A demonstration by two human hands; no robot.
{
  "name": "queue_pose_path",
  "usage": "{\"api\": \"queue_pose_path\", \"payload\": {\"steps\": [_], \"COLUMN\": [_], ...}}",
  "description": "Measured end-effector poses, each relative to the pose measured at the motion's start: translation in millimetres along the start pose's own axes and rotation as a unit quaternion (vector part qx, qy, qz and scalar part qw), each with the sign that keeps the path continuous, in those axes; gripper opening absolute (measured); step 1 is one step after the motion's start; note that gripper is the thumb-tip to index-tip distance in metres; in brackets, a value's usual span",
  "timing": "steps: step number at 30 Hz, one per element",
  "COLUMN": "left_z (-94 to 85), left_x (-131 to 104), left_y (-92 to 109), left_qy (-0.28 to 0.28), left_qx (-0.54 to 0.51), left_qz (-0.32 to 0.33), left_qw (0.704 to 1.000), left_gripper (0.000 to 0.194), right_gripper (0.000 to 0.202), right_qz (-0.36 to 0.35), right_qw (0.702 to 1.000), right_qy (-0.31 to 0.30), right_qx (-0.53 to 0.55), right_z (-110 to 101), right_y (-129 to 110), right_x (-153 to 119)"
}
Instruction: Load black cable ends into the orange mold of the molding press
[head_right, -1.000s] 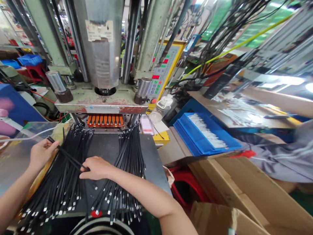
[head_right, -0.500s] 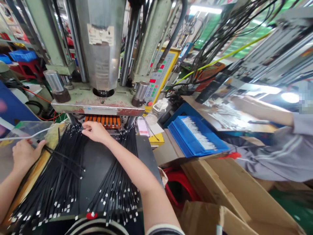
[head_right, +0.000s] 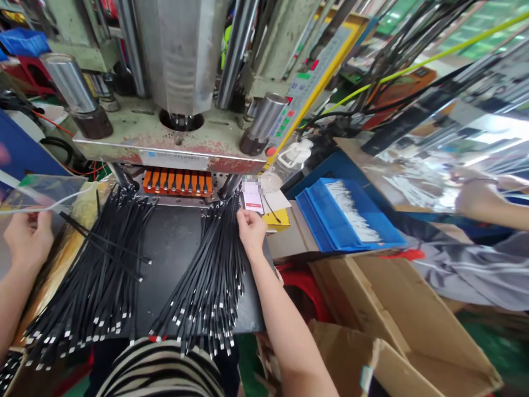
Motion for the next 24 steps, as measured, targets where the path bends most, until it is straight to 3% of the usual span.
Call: {"api": "queue_pose_path", "payload": {"steps": [3, 8, 10, 12, 15, 17, 21, 24], "left_z": [-0.4, -8.0, -9.3, -4.9, 15.8, 37.9, 91.8, 127.3], "left_x": [-7.0, -21.7, -26.7, -31.7, -36.4, -33.8, -18.5, -9.7], "left_y": [-2.0, 8.9, 24.7, 47.0, 85.5, 110.5, 150.5, 174.4], "left_qy": [0.021, -0.016, -0.09, -0.218, -0.396, -0.435, -0.368, -0.323], "left_qx": [-0.062, -0.048, -0.075, -0.116, -0.199, -0.279, -0.398, -0.42], "left_qz": [0.068, 0.241, 0.283, 0.29, 0.233, 0.163, -0.065, -0.153], "left_qw": [0.996, 0.969, 0.952, 0.925, 0.866, 0.841, 0.838, 0.834], "left_gripper": [0.031, 0.019, 0.018, 0.02, 0.035, 0.045, 0.034, 0.023], "right_gripper": [0.032, 0.033, 0.033, 0.032, 0.029, 0.024, 0.02, 0.025], "right_qz": [0.019, 0.014, 0.013, 0.0, -0.04, -0.082, -0.205, -0.246], "right_qw": [1.0, 0.998, 0.998, 0.997, 0.995, 0.99, 0.964, 0.945], "right_qy": [-0.008, -0.05, -0.052, -0.058, -0.088, -0.111, -0.165, -0.187], "right_qx": [-0.008, -0.047, -0.046, -0.044, -0.031, -0.022, -0.035, -0.108], "right_z": [4.6, 9.0, 8.5, 8.2, 9.2, 12.0, 29.6, 55.2], "right_y": [10.2, -0.4, -1.8, -5.2, -22.5, -43.2, -90.6, -109.2], "right_x": [2.2, 6.2, 4.9, 2.5, -0.3, 0.4, 10.8, 27.6]}}
Point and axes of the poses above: each hand's wrist, its own x-axis towards the middle knuckle, its own z-axis out of the palm, y = z × x, the point moved 2 cm from there along x, towards the middle knuckle
